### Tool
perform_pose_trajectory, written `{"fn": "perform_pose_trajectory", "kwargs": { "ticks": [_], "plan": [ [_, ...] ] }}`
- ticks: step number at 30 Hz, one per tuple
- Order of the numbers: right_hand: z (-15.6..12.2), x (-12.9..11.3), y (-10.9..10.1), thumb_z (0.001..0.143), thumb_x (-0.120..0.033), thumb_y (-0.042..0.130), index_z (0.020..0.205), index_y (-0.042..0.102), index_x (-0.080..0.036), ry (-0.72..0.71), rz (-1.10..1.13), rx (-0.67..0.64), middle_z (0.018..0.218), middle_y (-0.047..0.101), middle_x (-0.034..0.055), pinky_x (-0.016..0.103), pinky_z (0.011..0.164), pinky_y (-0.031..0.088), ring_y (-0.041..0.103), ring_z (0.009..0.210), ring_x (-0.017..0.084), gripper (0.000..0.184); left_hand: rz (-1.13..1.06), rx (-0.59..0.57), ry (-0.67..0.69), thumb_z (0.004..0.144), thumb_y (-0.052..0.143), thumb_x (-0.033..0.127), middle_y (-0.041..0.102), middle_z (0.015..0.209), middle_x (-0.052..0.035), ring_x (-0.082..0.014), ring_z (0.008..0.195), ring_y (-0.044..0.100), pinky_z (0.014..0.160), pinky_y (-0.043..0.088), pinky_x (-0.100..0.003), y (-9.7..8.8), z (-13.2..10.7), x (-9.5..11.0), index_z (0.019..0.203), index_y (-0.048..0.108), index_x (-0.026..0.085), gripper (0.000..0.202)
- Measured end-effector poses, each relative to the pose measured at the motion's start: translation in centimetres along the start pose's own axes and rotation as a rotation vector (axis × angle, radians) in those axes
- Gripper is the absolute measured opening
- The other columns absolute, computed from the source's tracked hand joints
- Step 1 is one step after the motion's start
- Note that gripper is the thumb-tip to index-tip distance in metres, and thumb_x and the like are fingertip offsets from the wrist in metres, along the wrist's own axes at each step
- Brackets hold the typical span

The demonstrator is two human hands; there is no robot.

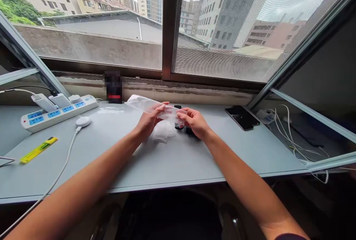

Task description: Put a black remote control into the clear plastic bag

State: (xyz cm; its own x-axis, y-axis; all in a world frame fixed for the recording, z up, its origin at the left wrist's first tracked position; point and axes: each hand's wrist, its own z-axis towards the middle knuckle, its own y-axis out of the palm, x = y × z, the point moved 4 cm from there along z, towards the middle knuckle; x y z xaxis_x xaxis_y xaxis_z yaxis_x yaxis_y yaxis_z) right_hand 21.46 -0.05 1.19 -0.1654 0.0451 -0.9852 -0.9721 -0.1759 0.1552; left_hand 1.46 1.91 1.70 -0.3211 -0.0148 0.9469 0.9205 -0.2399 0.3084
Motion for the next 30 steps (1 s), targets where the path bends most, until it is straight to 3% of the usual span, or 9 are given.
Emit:
{"fn": "perform_pose_trajectory", "kwargs": {
  "ticks": [5, 12, 21, 30],
  "plan": [
    [0.0, 0.0, -0.2, 0.08, -0.052, 0.091, 0.107, 0.079, -0.021, -0.019, 0.021, 0.044, 0.1, 0.073, 0.0043, 0.028, 0.063, 0.057, 0.066, 0.079, 0.016, 0.044, 0.0, 0.059, 0.026, 0.082, 0.091, 0.053, 0.083, 0.116, -0.0129, -0.0264, 0.104, 0.079, 0.093, 0.06, -0.037, -0.7, 0.4, -0.4, 0.116, 0.083, 0.021, 0.048],
    [-0.3, -0.9, -0.7, 0.085, -0.054, 0.087, 0.107, 0.078, -0.021, -0.096, 0.028, 0.076, 0.099, 0.072, 0.0041, 0.027, 0.064, 0.056, 0.067, 0.083, 0.017, 0.041, -0.054, 0.203, 0.05, 0.077, 0.095, 0.051, 0.083, 0.114, -0.0117, -0.023, 0.098, 0.079, 0.091, 0.06, -0.036, -1.5, 0.9, -0.4, 0.117, 0.083, 0.02, 0.051],
    [-0.4, -0.4, 0.4, 0.08, -0.058, 0.089, 0.097, 0.078, -0.02, -0.07, -0.083, 0.027, 0.085, 0.072, 0.0026, 0.029, 0.063, 0.055, 0.064, 0.075, 0.017, 0.043, 0.023, 0.135, 0.003, 0.066, 0.102, 0.05, 0.083, 0.108, -0.0107, -0.0239, 0.094, 0.076, 0.089, 0.059, -0.035, -0.7, 0.4, -0.4, 0.11, 0.085, 0.019, 0.057],
    [-0.5, -0.4, 0.4, 0.083, -0.058, 0.087, 0.097, 0.077, -0.02, -0.088, -0.101, 0.01, 0.085, 0.073, 0.0032, 0.028, 0.063, 0.054, 0.064, 0.074, 0.017, 0.042, 0.074, 0.106, 0.056, 0.073, 0.096, 0.058, 0.083, 0.104, -0.0123, -0.0241, 0.091, 0.075, 0.085, 0.058, -0.035, -0.7, 0.5, -0.6, 0.102, 0.085, 0.019, 0.05]
  ]
}}
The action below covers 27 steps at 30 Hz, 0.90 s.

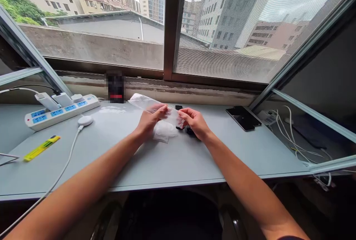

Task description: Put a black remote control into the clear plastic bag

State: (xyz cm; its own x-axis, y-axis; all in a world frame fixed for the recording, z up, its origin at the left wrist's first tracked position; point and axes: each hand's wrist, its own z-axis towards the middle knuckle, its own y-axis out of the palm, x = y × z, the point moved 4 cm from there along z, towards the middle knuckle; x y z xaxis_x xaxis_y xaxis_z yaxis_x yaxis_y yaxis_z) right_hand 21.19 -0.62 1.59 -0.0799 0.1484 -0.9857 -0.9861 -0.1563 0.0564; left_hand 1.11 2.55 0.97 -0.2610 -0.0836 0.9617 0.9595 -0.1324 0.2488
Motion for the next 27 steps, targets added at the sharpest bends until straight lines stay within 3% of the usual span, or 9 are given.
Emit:
{"fn": "perform_pose_trajectory", "kwargs": {
  "ticks": [11, 15, 27],
  "plan": [
    [-0.8, 1.2, 1.7, 0.093, -0.05, 0.079, 0.101, 0.077, -0.017, 0.008, -0.258, -0.312, 0.094, 0.08, 0.0077, 0.029, 0.069, 0.06, 0.074, 0.08, 0.019, 0.033, 0.084, -0.102, 0.111, 0.084, 0.088, 0.055, 0.08, 0.089, -0.006, -0.0204, 0.077, 0.07, 0.074, 0.055, -0.032, 0.4, -0.3, -0.3, 0.093, 0.085, 0.019, 0.038],
    [-0.8, 1.1, 1.8, 0.095, -0.049, 0.078, 0.1, 0.078, -0.017, 0.007, -0.246, -0.314, 0.094, 0.08, 0.0078, 0.029, 0.069, 0.059, 0.074, 0.079, 0.019, 0.032, 0.086, -0.113, 0.091, 0.085, 0.088, 0.056, 0.077, 0.083, -0.0049, -0.02, 0.071, 0.068, 0.069, 0.054, -0.033, 0.5, -0.5, -0.4, 0.092, 0.084, 0.018, 0.039],
    [-0.6, 0.9, 1.4, 0.09, -0.057, 0.081, 0.1, 0.077, -0.017, 0.034, -0.148, -0.247, 0.09, 0.079, 0.0084, 0.032, 0.066, 0.06, 0.073, 0.076, 0.02, 0.041, 0.048, -0.076, 0.052, 0.082, 0.089, 0.053, 0.077, 0.086, -0.0058, -0.0197, 0.075, 0.067, 0.071, 0.051, -0.031, 0.6, -0.6, -0.3, 0.095, 0.085, 0.017, 0.038]
  ]
}}
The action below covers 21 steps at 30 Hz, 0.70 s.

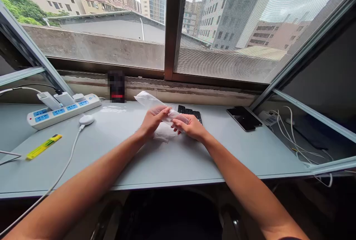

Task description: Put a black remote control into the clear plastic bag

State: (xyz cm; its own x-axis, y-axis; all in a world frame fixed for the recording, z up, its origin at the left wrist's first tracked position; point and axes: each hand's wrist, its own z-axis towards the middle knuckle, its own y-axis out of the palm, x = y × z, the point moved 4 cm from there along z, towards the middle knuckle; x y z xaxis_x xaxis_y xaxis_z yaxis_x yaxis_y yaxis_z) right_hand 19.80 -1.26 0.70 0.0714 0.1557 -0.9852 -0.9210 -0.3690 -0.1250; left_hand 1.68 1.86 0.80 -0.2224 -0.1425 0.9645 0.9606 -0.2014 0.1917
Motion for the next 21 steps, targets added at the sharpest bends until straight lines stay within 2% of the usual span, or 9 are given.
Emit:
{"fn": "perform_pose_trajectory", "kwargs": {
  "ticks": [5, 9, 21],
  "plan": [
    [0.0, -0.7, -0.3, 0.089, -0.058, 0.081, 0.093, 0.077, -0.018, -0.048, 0.009, 0.075, 0.081, 0.076, 0.0047, 0.031, 0.064, 0.058, 0.066, 0.066, 0.017, 0.041, -0.053, -0.018, -0.037, 0.084, 0.086, 0.055, 0.076, 0.082, -0.0061, -0.0208, 0.071, 0.068, 0.066, 0.052, -0.032, 0.3, -0.2, 0.2, 0.093, 0.08, 0.016, 0.04],
    [0.0, -1.1, -0.6, 0.09, -0.059, 0.08, 0.095, 0.078, -0.018, -0.073, 0.038, 0.131, 0.077, 0.072, 0.0031, 0.03, 0.061, 0.054, 0.063, 0.065, 0.016, 0.041, -0.042, 0.003, -0.037, 0.084, 0.086, 0.057, 0.076, 0.084, -0.0069, -0.0205, 0.075, 0.069, 0.07, 0.054, -0.031, 0.3, -0.2, 0.2, 0.095, 0.08, 0.016, 0.043],
    [0.0, -1.2, -0.6, 0.087, -0.062, 0.082, 0.093, 0.077, -0.018, -0.063, 0.069, 0.161, 0.078, 0.072, 0.004, 0.029, 0.06, 0.053, 0.065, 0.07, 0.017, 0.045, -0.014, 0.035, -0.018, 0.084, 0.085, 0.057, 0.077, 0.084, -0.0064, -0.0197, 0.076, 0.07, 0.07, 0.053, -0.03, 0.2, -0.2, 0.4, 0.095, 0.081, 0.017, 0.042]
  ]
}}
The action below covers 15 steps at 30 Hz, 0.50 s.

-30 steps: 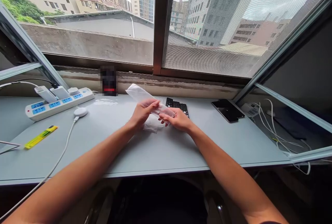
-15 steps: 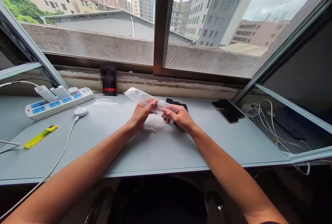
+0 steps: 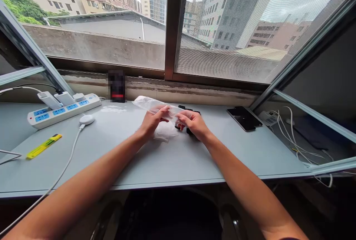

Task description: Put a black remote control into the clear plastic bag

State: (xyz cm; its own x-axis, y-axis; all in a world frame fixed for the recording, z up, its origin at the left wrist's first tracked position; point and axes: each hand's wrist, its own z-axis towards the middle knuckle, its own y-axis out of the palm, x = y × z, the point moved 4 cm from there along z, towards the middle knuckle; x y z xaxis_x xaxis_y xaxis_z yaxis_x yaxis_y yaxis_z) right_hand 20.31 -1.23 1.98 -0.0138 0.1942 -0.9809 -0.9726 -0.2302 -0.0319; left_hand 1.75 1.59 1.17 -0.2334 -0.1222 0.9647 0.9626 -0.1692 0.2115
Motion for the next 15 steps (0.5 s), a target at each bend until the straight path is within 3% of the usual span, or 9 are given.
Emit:
{"fn": "perform_pose_trajectory", "kwargs": {
  "ticks": [15],
  "plan": [
    [-0.12, 0.55, -0.23, 0.091, -0.058, 0.08, 0.093, 0.077, -0.019, 0.018, -0.05, -0.018, 0.079, 0.073, 0.0031, 0.031, 0.065, 0.054, 0.064, 0.065, 0.016, 0.039, 0.108, -0.037, 0.051, 0.084, 0.084, 0.061, 0.078, 0.084, -0.0086, -0.0222, 0.076, 0.07, 0.068, 0.052, -0.032, 0.26, -0.11, 0.28, 0.091, 0.081, 0.017, 0.044]
  ]
}}
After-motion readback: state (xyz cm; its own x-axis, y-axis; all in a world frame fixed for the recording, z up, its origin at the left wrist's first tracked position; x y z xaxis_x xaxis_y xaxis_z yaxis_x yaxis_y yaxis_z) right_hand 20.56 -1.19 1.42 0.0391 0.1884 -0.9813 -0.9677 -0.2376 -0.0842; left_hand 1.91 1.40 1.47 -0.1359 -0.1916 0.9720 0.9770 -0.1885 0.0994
